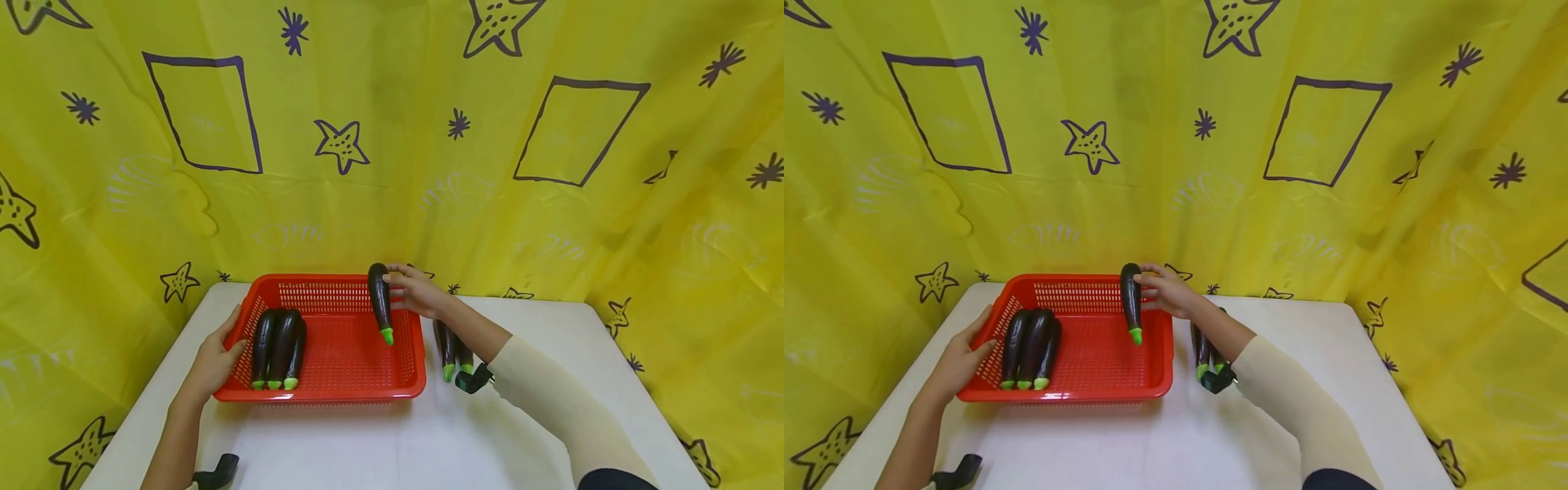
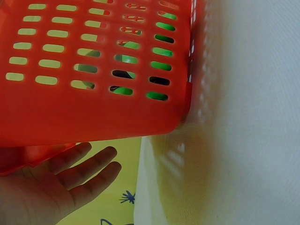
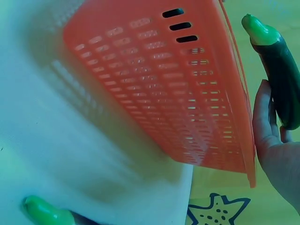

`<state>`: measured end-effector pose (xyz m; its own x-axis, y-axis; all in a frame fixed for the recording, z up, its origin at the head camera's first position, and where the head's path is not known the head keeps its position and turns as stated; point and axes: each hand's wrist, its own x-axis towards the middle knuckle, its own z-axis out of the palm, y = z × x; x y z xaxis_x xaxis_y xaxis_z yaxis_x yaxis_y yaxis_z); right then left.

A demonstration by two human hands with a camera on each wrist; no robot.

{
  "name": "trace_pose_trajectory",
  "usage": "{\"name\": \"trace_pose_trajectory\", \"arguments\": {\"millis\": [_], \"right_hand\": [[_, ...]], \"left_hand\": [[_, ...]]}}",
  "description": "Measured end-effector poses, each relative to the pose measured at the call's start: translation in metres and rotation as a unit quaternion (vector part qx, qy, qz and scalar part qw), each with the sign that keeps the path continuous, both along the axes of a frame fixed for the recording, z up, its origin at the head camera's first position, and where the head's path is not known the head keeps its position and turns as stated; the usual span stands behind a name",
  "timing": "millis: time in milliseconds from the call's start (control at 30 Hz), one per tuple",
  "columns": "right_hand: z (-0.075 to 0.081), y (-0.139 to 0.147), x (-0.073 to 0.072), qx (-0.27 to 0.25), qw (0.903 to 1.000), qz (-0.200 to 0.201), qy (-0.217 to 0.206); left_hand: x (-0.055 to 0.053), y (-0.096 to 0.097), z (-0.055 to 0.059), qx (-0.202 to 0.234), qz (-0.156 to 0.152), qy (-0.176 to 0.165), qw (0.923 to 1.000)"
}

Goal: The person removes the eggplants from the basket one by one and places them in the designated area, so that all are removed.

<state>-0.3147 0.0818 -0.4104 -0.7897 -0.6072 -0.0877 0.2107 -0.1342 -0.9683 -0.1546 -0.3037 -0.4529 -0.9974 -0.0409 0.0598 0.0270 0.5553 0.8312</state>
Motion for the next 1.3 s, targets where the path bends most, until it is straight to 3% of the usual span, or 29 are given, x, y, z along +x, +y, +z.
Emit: {"name": "trace_pose_trajectory", "arguments": {"millis": [233,600,1300], "right_hand": [[0.001,0.013,0.004,0.0,1.0,0.001,0.005],[0.004,0.03,0.005,0.014,0.9991,-0.029,0.028],[-0.003,0.08,0.017,0.0,0.9964,-0.084,0.002]], "left_hand": [[0.001,0.001,0.001,-0.001,0.001,-0.002,1.0],[0.001,0.0,0.0,0.003,0.003,-0.011,0.9999],[0.001,0.001,0.002,0.001,-0.004,-0.002,1.0]]}}
